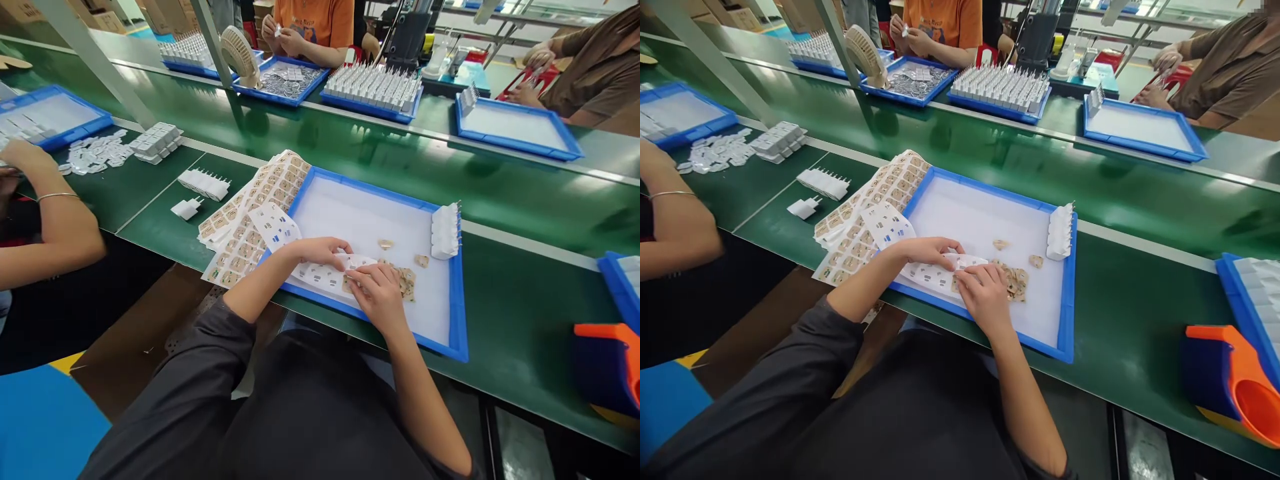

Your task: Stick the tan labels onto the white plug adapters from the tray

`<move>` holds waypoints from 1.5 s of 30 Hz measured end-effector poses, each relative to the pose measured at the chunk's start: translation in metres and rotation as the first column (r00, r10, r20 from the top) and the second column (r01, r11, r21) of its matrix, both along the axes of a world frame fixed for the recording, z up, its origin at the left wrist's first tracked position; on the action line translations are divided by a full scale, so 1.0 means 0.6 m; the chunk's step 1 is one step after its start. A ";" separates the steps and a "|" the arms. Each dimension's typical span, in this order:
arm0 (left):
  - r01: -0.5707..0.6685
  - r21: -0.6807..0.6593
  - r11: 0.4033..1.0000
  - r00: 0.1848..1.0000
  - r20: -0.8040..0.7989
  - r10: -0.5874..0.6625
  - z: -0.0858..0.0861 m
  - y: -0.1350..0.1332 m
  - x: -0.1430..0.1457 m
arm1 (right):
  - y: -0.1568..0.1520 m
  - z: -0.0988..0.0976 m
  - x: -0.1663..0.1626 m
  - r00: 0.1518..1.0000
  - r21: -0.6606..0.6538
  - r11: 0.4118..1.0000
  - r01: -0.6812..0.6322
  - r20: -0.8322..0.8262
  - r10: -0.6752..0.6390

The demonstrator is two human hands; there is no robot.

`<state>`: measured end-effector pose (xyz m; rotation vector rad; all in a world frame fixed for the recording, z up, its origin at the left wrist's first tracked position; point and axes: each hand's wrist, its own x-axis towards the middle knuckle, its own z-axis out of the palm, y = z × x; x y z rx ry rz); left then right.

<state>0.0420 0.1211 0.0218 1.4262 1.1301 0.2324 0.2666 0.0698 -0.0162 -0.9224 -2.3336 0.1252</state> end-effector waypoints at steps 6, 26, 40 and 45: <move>0.048 0.003 0.999 0.999 0.024 -0.048 -0.009 0.001 0.000 | -0.004 0.002 -0.002 0.999 0.066 0.997 -0.034 0.040 0.031; 0.188 0.045 0.981 0.979 0.072 -0.191 -0.003 0.000 -0.006 | -0.007 0.010 0.006 0.993 -0.046 0.995 -0.086 -0.082 0.082; 0.180 0.137 0.974 0.983 0.016 -0.184 -0.001 0.000 0.002 | -0.003 0.013 0.010 0.982 -0.134 0.982 -0.135 -0.154 0.114; 0.200 0.113 0.973 0.977 0.051 -0.207 0.002 -0.005 0.002 | -0.004 0.014 0.011 0.975 -0.210 0.969 -0.130 -0.206 0.086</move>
